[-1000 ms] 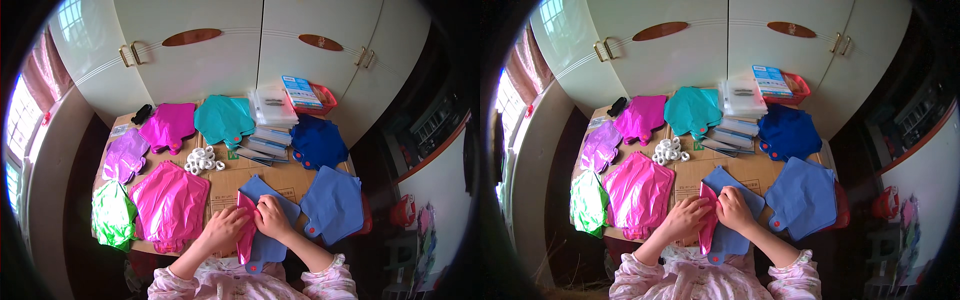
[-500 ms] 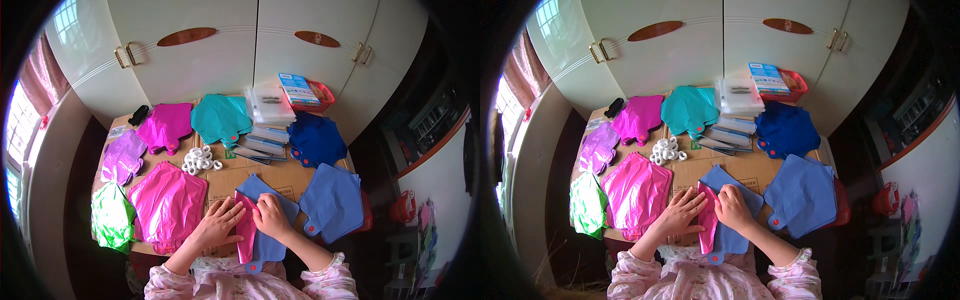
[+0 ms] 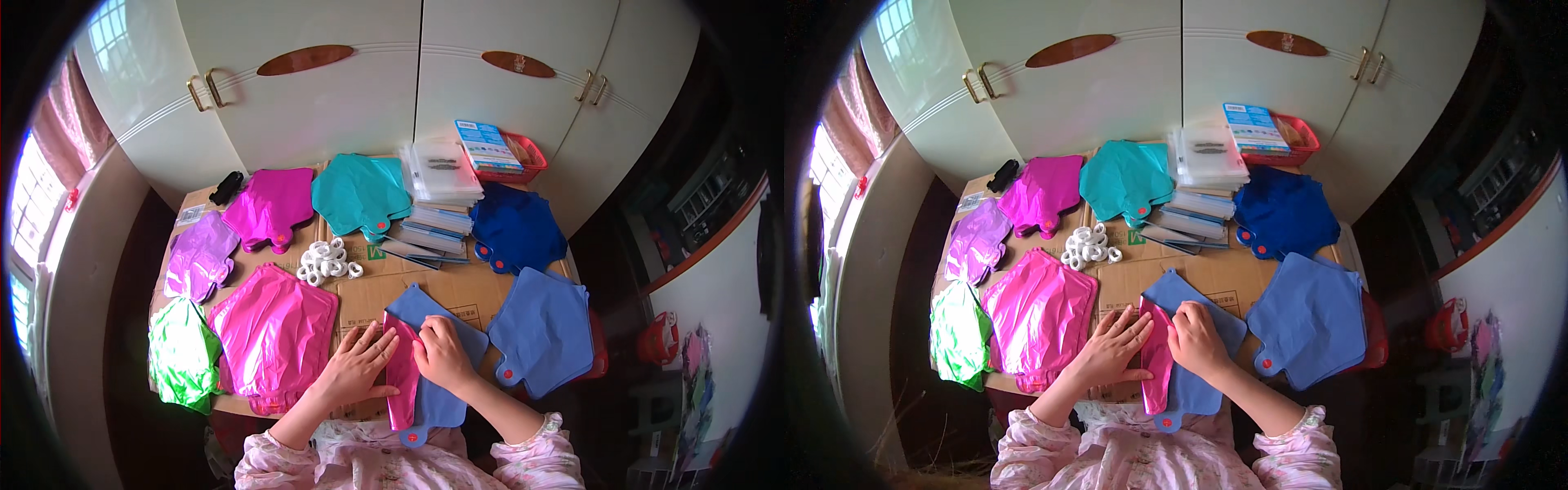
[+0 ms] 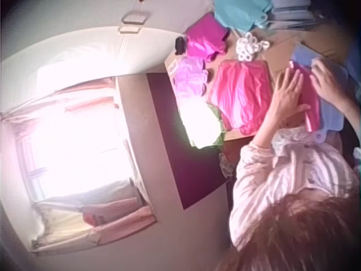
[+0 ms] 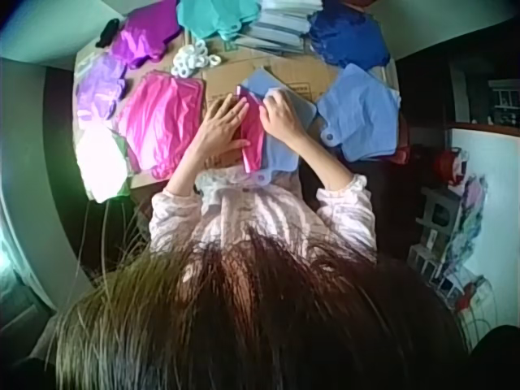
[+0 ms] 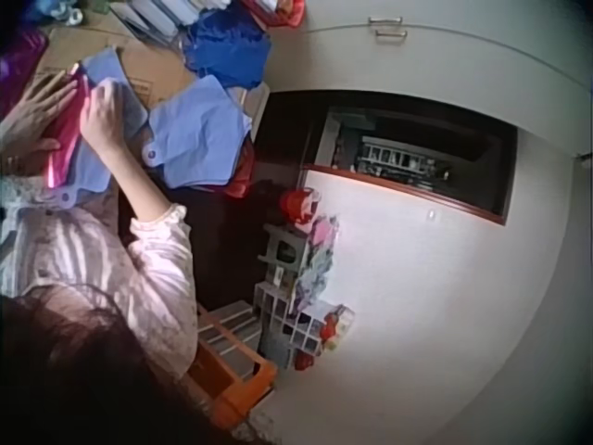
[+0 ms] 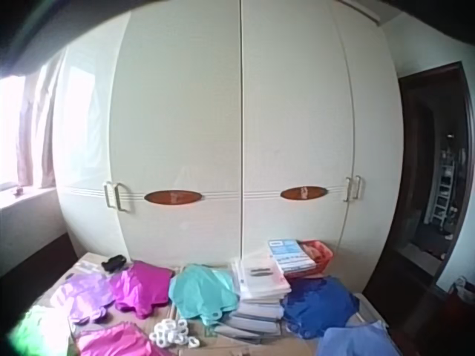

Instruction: Folding colorful foil sheets and placing them into small plastic bags.

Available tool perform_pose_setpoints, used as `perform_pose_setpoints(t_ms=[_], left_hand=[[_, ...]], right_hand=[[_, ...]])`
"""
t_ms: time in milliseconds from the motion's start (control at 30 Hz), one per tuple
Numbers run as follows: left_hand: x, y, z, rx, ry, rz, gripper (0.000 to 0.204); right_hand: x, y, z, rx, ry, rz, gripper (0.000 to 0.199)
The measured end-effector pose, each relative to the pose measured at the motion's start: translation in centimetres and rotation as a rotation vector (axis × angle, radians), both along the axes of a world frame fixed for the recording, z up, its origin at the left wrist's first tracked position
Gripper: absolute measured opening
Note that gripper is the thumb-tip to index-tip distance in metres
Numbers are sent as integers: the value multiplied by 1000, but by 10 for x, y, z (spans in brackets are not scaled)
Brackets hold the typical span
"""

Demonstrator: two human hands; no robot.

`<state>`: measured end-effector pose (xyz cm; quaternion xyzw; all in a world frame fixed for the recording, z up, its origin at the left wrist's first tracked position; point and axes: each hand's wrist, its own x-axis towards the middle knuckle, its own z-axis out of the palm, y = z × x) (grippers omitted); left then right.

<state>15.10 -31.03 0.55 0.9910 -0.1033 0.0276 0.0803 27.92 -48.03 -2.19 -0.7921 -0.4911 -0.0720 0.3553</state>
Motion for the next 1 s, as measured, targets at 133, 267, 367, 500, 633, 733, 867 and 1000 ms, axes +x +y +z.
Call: perform_pose_setpoints(t_ms=[133,267,367,500,633,733,867,1000], left_hand=[[0,-1,0,15,-4,4,91],[1,-1,-1,21,-5,6,90],[1,-1,0,15,-5,8,89],[2,-2,0,22,-7,9,87],[2,-2,3,35,-1,9,87],[2,-3,4,56,1,11,87],[3,-3,9,65,3,8,87],[6,1,5,44,-13,22,81]], right_hand=[[1,-1,-1,-20,2,7,13],[1,-1,-2,-22,18,14,12],[1,-1,-1,-32,24,19,13],[0,-1,-1,-17,26,6,13],[-4,4,4,135,-3,-95,15],[-3,0,11,86,-87,-28,17],[-2,-5,5,0,-89,80,20],[-2,-7,11,-15,-184,66,21]])
